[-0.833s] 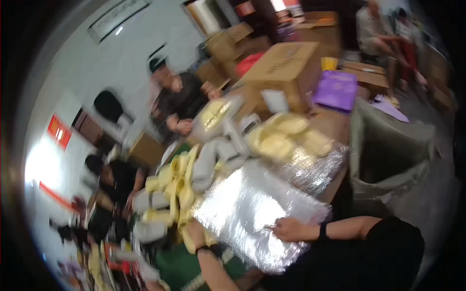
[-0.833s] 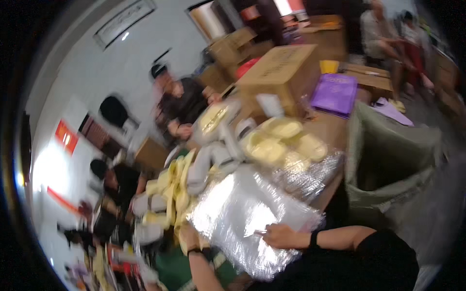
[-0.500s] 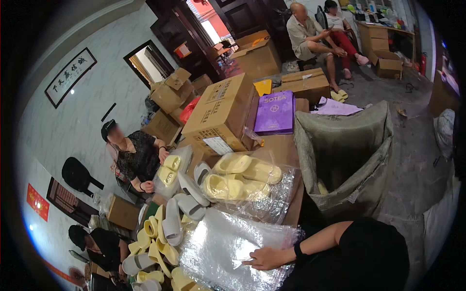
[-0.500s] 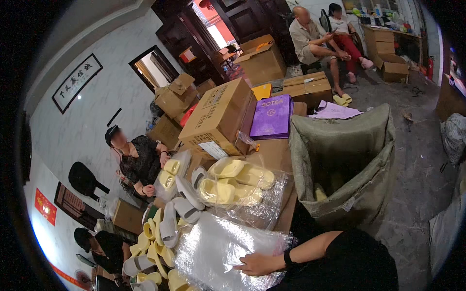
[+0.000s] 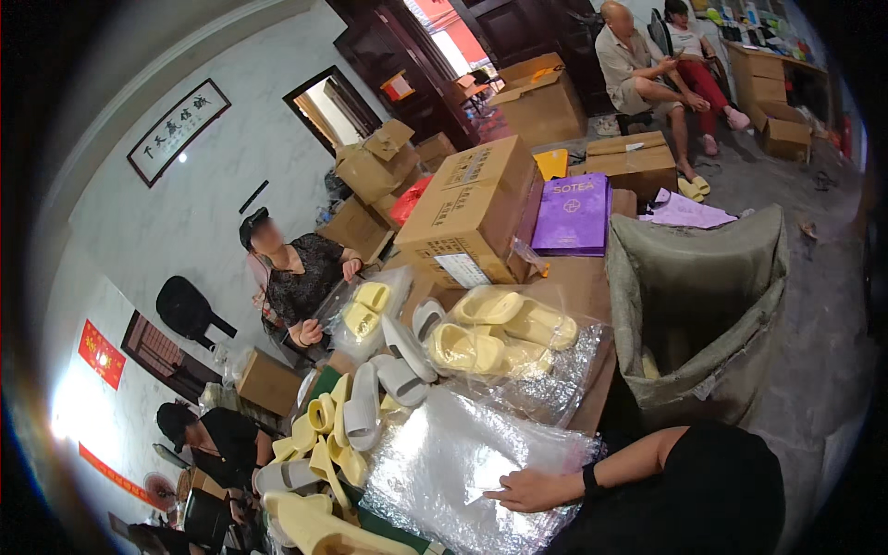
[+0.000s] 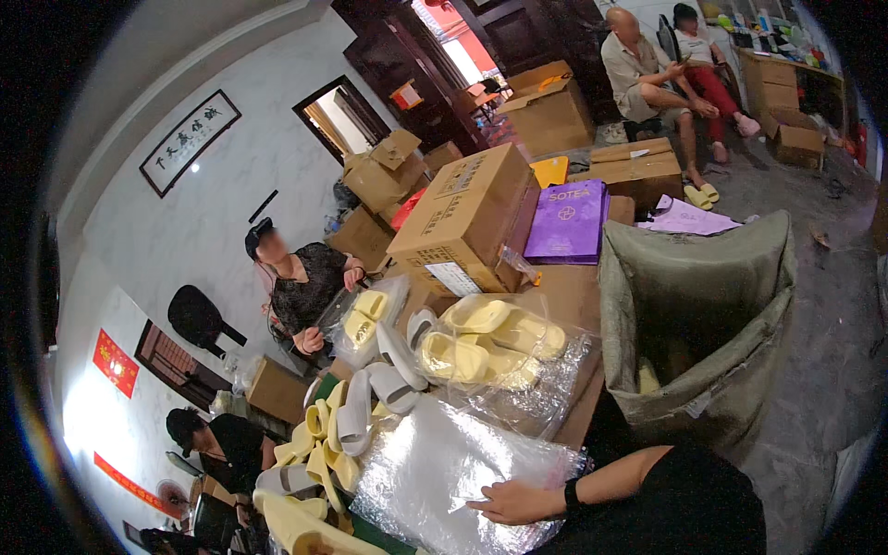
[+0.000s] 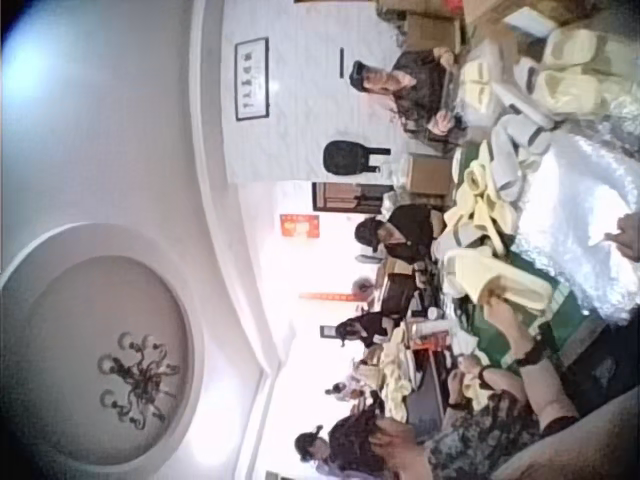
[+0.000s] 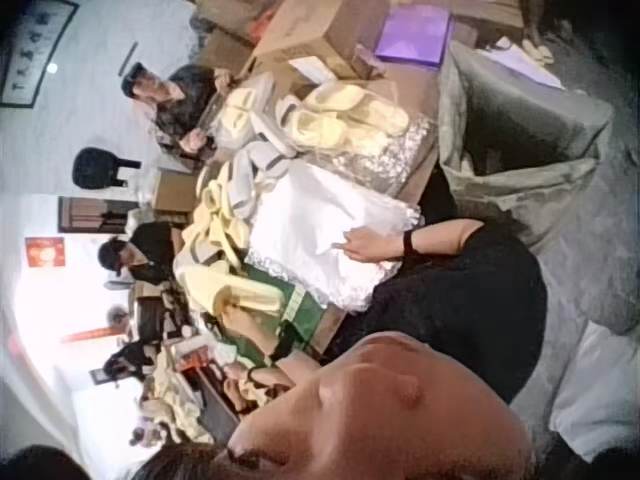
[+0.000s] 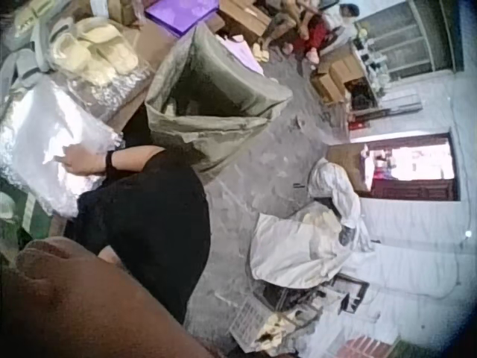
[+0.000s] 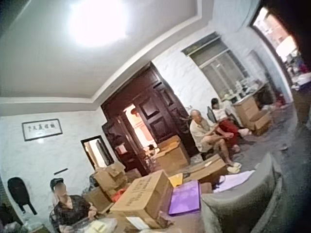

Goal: The recorder is placing pairs of foam slippers into plastic bags and then into a large container.

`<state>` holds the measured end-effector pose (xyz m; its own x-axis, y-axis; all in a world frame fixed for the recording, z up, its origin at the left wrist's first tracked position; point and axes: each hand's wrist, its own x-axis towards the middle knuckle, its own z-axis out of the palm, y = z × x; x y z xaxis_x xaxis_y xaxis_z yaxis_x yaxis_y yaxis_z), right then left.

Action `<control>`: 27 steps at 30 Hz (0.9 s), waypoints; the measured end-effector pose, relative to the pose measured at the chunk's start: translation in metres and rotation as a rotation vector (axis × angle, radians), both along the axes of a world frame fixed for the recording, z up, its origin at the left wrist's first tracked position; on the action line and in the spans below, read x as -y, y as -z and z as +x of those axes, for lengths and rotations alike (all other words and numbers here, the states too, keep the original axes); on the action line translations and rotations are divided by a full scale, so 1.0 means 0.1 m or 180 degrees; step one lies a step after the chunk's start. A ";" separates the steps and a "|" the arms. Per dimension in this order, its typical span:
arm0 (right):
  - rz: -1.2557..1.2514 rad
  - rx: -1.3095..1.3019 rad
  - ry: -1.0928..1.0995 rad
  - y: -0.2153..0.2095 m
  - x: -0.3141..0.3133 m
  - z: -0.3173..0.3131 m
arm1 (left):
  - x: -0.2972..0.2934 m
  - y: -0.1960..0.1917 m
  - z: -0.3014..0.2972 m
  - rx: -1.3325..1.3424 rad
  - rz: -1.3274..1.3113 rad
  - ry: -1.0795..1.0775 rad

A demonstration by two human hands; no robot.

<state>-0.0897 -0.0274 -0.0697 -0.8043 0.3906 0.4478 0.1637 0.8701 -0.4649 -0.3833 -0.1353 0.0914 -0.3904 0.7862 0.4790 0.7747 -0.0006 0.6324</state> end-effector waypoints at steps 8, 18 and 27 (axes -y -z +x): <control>0.0033 0.0116 -0.0071 -0.07 0.02 -0.05 | -0.52 -0.21 1.07 0.2891 0.0144 -0.0307; -0.1246 -0.0172 -0.0532 -0.28 0.04 0.12 | -0.17 0.42 1.90 0.0453 -0.2807 0.1245; -0.0489 0.1044 -0.0058 -0.54 -0.08 0.00 | 0.45 1.27 1.87 -0.1365 -0.1034 0.0334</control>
